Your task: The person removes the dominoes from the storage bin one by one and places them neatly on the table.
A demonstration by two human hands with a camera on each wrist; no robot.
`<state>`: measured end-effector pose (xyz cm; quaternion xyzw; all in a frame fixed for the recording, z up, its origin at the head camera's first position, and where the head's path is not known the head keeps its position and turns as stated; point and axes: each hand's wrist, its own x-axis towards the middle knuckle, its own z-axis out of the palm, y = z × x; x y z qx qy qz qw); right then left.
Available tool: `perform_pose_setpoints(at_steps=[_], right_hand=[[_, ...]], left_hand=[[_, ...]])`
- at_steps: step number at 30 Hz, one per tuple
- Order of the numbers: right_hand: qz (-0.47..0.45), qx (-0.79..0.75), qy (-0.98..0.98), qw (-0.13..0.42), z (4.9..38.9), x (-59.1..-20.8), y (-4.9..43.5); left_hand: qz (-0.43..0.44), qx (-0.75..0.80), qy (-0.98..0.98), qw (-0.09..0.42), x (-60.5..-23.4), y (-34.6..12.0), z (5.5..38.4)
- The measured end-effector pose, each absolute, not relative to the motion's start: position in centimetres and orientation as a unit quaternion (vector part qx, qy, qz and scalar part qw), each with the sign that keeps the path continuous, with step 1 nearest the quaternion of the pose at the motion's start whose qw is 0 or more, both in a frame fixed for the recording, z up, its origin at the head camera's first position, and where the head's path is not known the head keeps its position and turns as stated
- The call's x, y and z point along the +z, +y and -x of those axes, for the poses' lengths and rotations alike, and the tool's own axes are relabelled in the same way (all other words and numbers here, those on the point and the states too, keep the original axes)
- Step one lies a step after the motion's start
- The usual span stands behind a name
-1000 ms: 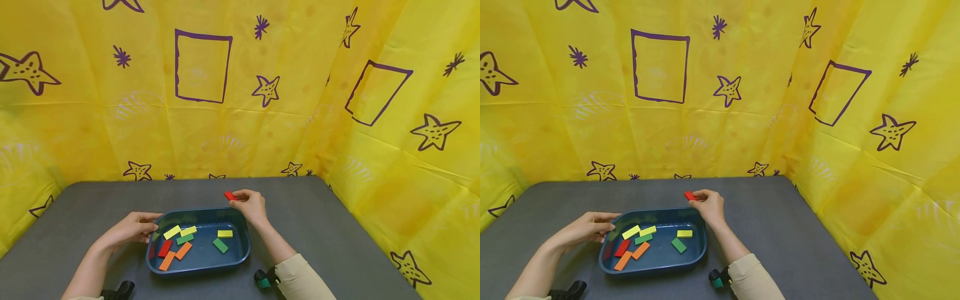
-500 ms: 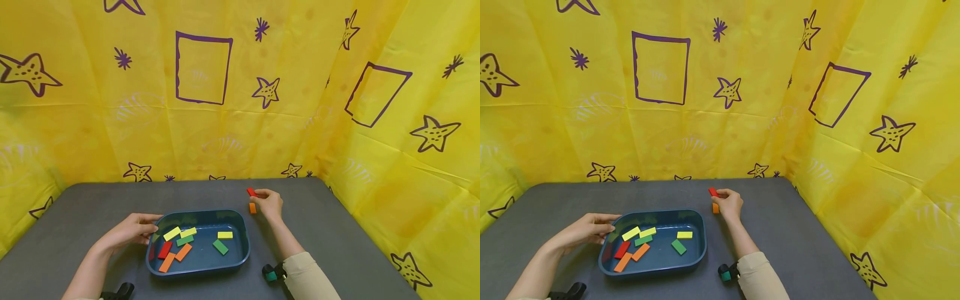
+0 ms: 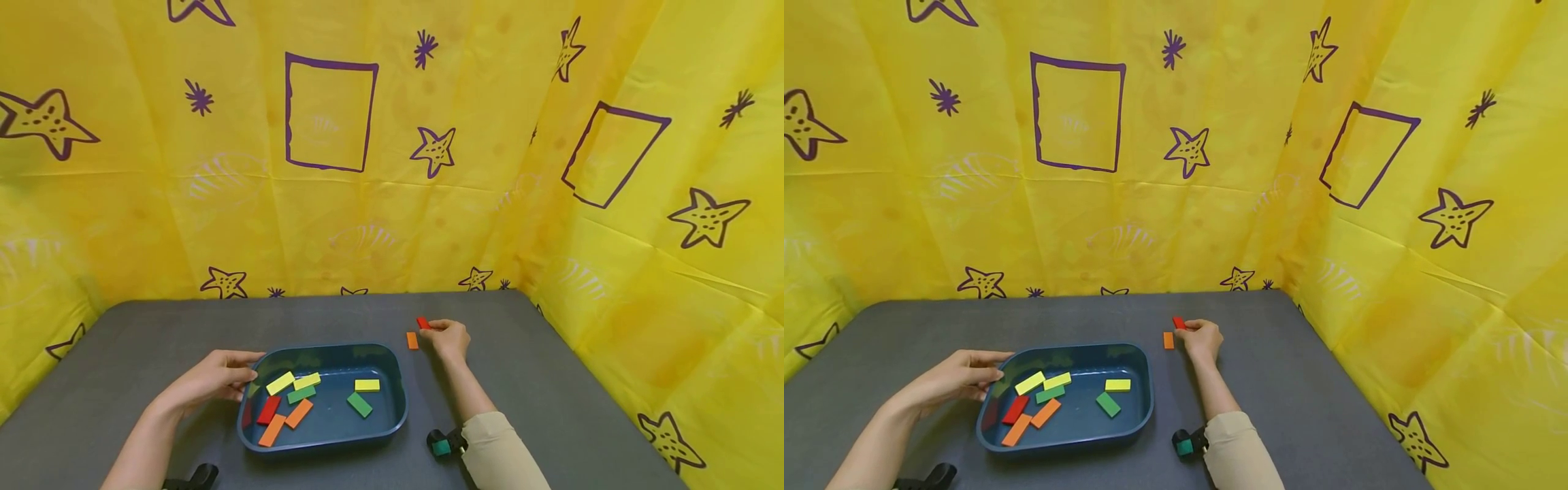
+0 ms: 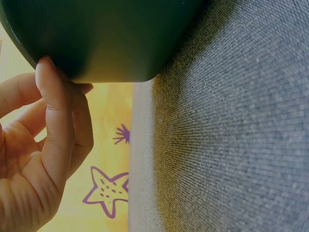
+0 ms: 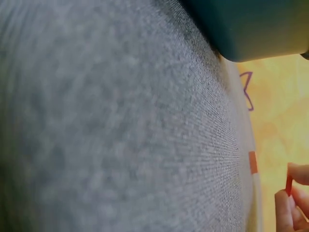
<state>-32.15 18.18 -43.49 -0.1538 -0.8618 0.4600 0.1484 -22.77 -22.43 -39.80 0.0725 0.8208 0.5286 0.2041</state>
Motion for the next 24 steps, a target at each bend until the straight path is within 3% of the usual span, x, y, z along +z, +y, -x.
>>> perform_pose_setpoints(at_steps=[24], right_hand=[[0.149,0.388,-0.898,0.146,31.9,-44.9,18.2]], left_hand=[[-0.061,0.532,0.819,0.205,-39.8,-22.3,22.7]])
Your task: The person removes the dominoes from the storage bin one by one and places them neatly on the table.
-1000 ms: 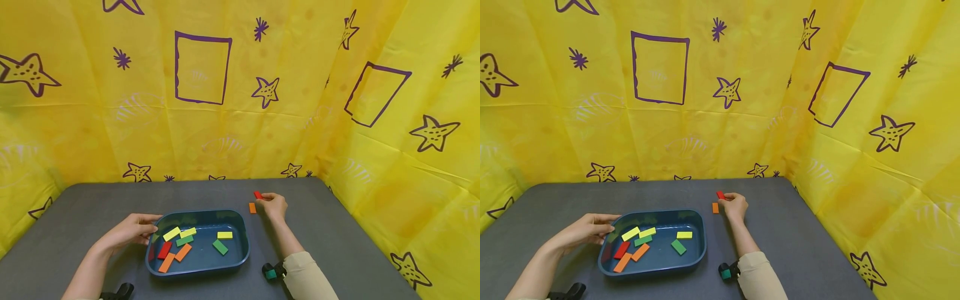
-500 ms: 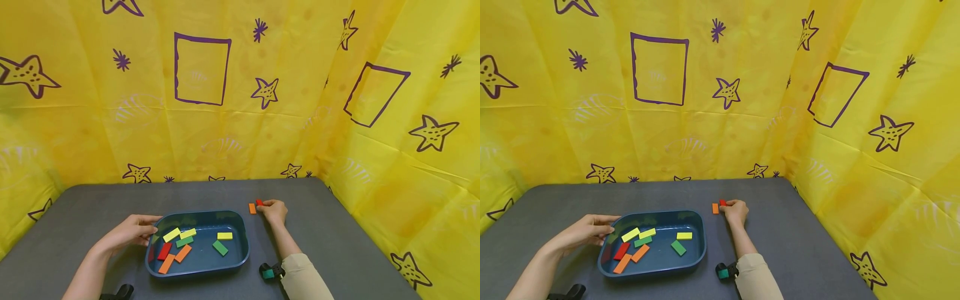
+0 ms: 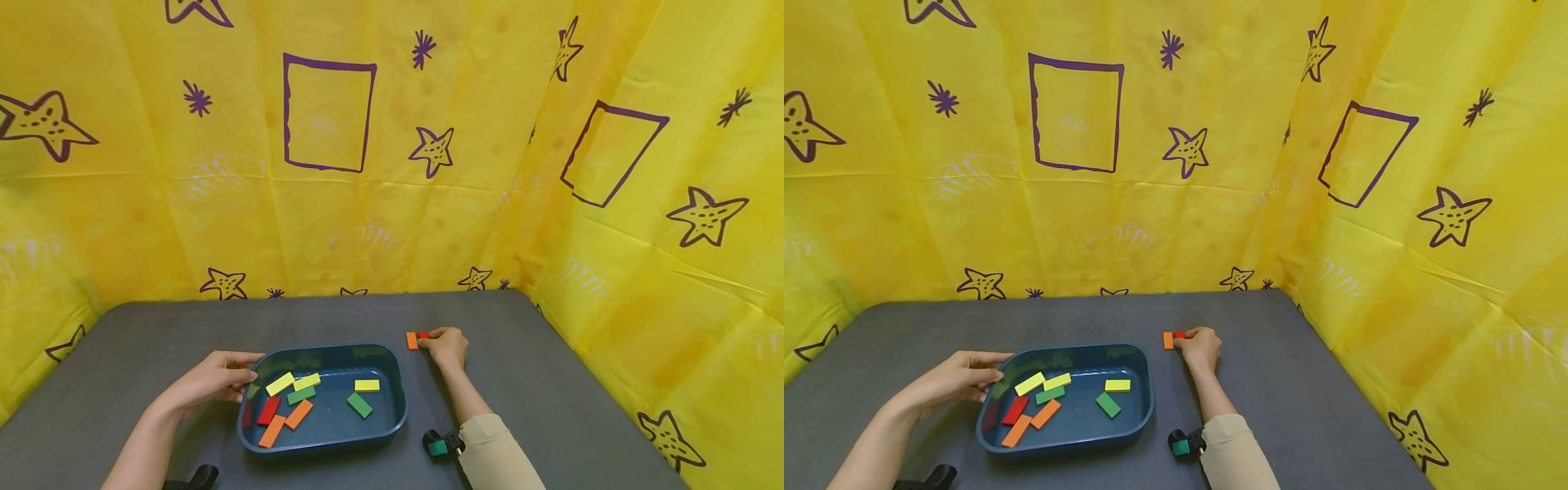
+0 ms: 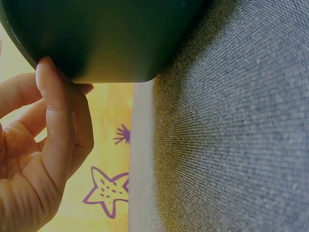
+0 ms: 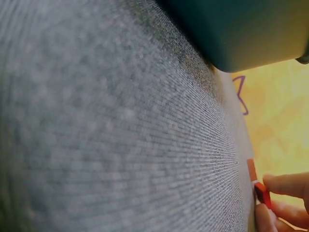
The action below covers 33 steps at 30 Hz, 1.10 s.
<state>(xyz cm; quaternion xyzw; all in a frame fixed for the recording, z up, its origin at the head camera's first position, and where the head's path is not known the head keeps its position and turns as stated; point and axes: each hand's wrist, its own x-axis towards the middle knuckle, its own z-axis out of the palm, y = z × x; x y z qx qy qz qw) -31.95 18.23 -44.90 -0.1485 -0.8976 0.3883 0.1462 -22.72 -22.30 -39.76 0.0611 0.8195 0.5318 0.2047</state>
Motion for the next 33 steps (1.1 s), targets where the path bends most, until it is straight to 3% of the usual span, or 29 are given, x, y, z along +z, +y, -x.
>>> perform_pose_setpoints(at_steps=[33], right_hand=[[0.157,0.441,-0.87,0.155,30.6,-42.9,18.0]], left_hand=[[-0.064,0.533,0.818,0.206,-39.8,-22.3,22.7]])
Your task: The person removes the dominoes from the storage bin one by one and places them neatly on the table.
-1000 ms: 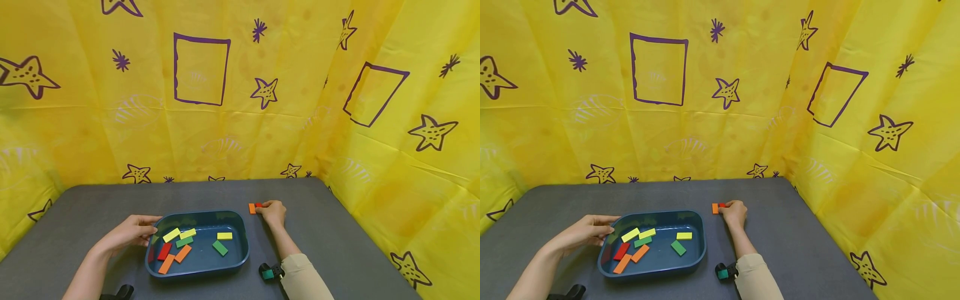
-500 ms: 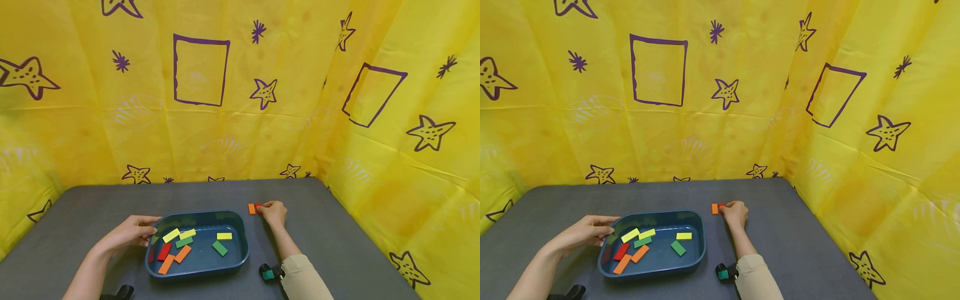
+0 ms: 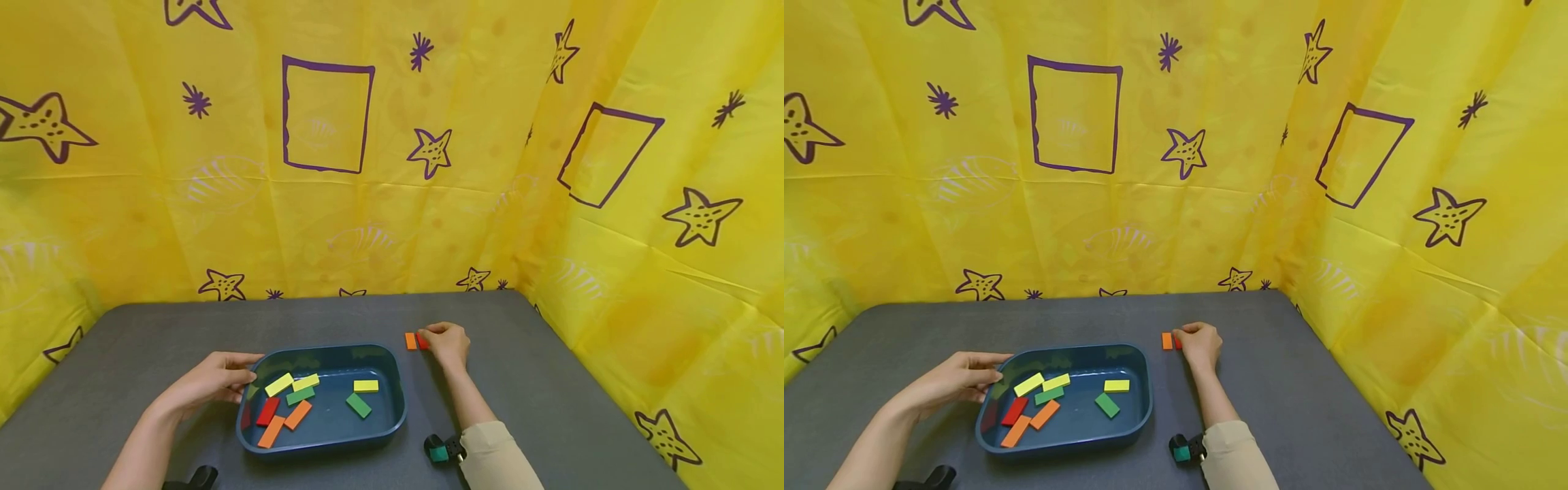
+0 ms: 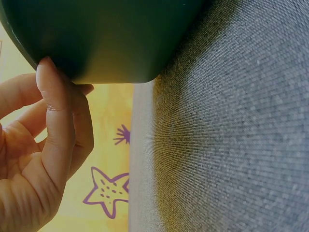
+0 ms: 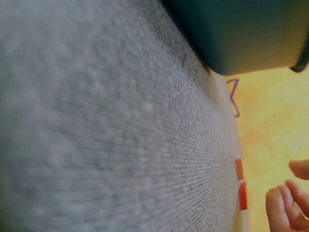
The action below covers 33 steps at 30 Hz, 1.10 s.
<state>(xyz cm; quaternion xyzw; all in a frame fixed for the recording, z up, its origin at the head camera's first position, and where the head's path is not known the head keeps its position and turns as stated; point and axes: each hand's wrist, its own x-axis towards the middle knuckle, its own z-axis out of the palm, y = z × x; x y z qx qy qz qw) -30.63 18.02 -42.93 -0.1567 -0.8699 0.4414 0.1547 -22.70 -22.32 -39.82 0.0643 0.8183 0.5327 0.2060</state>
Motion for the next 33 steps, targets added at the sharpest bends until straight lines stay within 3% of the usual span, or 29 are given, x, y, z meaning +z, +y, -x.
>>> perform_pose_setpoints(at_steps=[18,29,33], right_hand=[[0.028,0.568,-0.818,0.091,27.3,-39.7,13.6],[-0.054,0.619,-0.783,-0.009,25.6,-39.7,11.1],[-0.076,0.57,-0.818,-0.002,25.1,-40.1,10.4]], left_hand=[[-0.06,0.528,0.821,0.208,-39.8,-22.4,22.8],[-0.066,0.529,0.82,0.208,-39.9,-22.4,22.9],[-0.068,0.53,0.819,0.209,-39.9,-22.4,22.8]])
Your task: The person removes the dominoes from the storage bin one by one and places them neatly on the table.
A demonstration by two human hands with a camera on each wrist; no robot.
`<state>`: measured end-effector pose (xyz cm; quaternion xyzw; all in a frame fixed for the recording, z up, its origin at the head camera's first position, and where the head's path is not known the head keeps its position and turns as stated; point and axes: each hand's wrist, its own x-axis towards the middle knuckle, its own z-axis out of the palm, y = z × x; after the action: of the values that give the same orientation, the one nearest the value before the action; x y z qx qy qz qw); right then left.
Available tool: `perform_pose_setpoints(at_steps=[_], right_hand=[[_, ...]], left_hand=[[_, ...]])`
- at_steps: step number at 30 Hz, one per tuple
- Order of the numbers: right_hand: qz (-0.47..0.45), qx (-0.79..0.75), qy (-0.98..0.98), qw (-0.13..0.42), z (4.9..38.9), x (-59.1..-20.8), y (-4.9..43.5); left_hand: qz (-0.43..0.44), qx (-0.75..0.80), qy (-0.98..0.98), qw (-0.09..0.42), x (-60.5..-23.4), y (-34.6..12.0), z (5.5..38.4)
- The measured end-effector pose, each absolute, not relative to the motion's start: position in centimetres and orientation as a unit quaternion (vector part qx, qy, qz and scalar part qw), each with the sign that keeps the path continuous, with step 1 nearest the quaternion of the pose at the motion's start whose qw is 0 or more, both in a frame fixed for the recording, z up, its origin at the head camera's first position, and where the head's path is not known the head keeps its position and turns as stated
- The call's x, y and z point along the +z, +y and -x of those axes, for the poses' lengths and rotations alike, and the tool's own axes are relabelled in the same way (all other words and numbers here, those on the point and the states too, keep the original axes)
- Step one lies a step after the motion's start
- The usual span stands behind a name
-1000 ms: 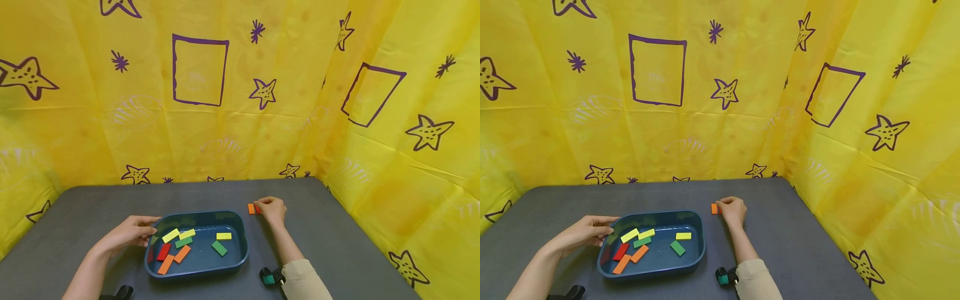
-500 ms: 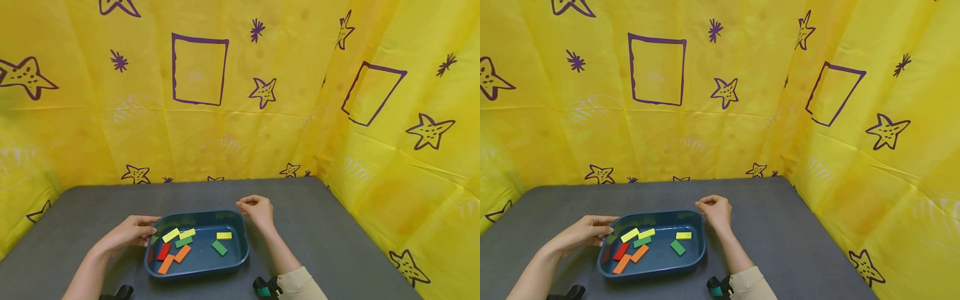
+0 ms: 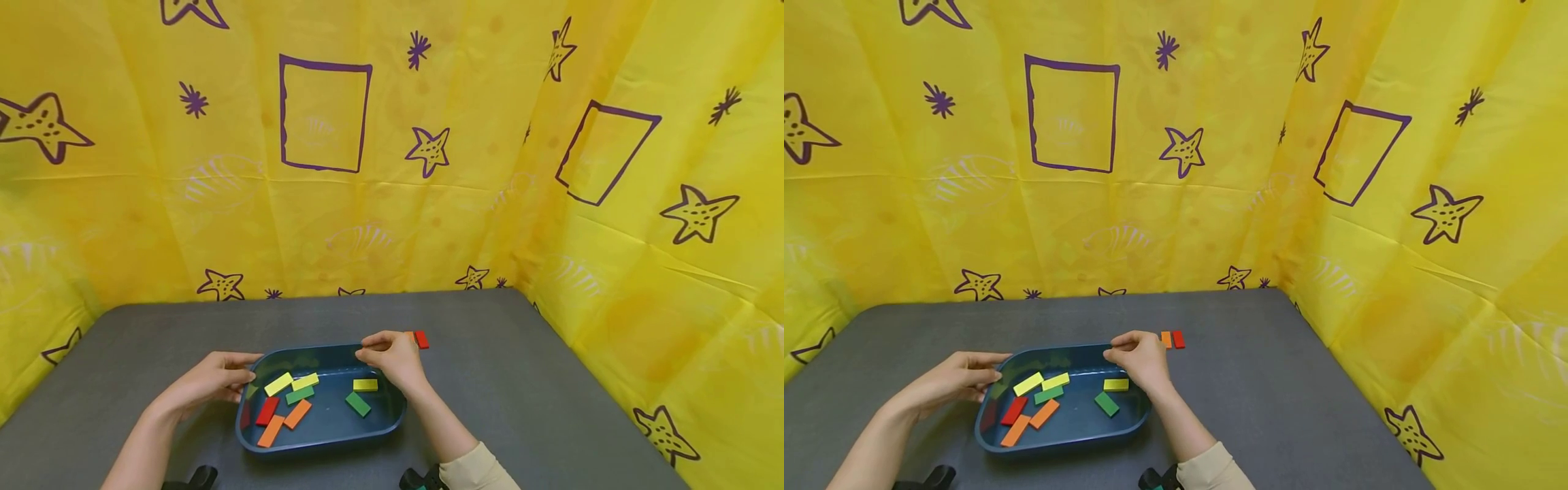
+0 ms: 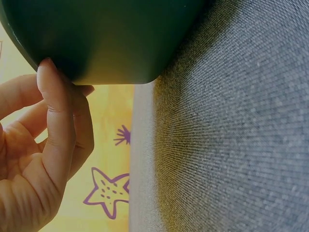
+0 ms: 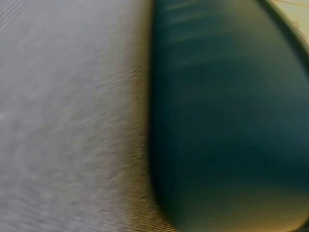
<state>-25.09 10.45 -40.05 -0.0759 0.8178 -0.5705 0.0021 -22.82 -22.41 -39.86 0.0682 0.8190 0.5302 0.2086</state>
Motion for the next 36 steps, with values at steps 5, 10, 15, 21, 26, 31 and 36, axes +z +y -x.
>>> perform_pose_setpoints(at_steps=[5,10,15,21,26,31,36], right_hand=[[0.095,-0.515,0.852,-0.01,24.3,-40.4,9.5],[0.095,-0.488,0.868,-0.003,23.5,-40.9,8.6],[0.083,-0.468,0.88,0.004,22.8,-41.2,8.0],[0.076,-0.447,0.891,-0.002,22.6,-41.5,7.8],[0.076,-0.425,0.902,0.003,22.5,-41.7,7.8],[0.084,-0.407,0.909,0.015,22.5,-41.7,7.8],[0.099,-0.396,0.912,0.032,22.5,-41.7,7.9]], left_hand=[[-0.07,0.531,0.818,0.209,-39.8,-22.4,22.8],[-0.072,0.53,0.818,0.211,-39.9,-22.5,22.8],[-0.075,0.53,0.818,0.211,-40.1,-22.5,22.7],[-0.071,0.53,0.818,0.213,-40.0,-22.5,22.8],[-0.075,0.531,0.816,0.214,-40.0,-22.4,22.7],[-0.071,0.529,0.818,0.215,-39.9,-22.4,22.8],[-0.076,0.531,0.816,0.216,-40.0,-22.5,22.9]])
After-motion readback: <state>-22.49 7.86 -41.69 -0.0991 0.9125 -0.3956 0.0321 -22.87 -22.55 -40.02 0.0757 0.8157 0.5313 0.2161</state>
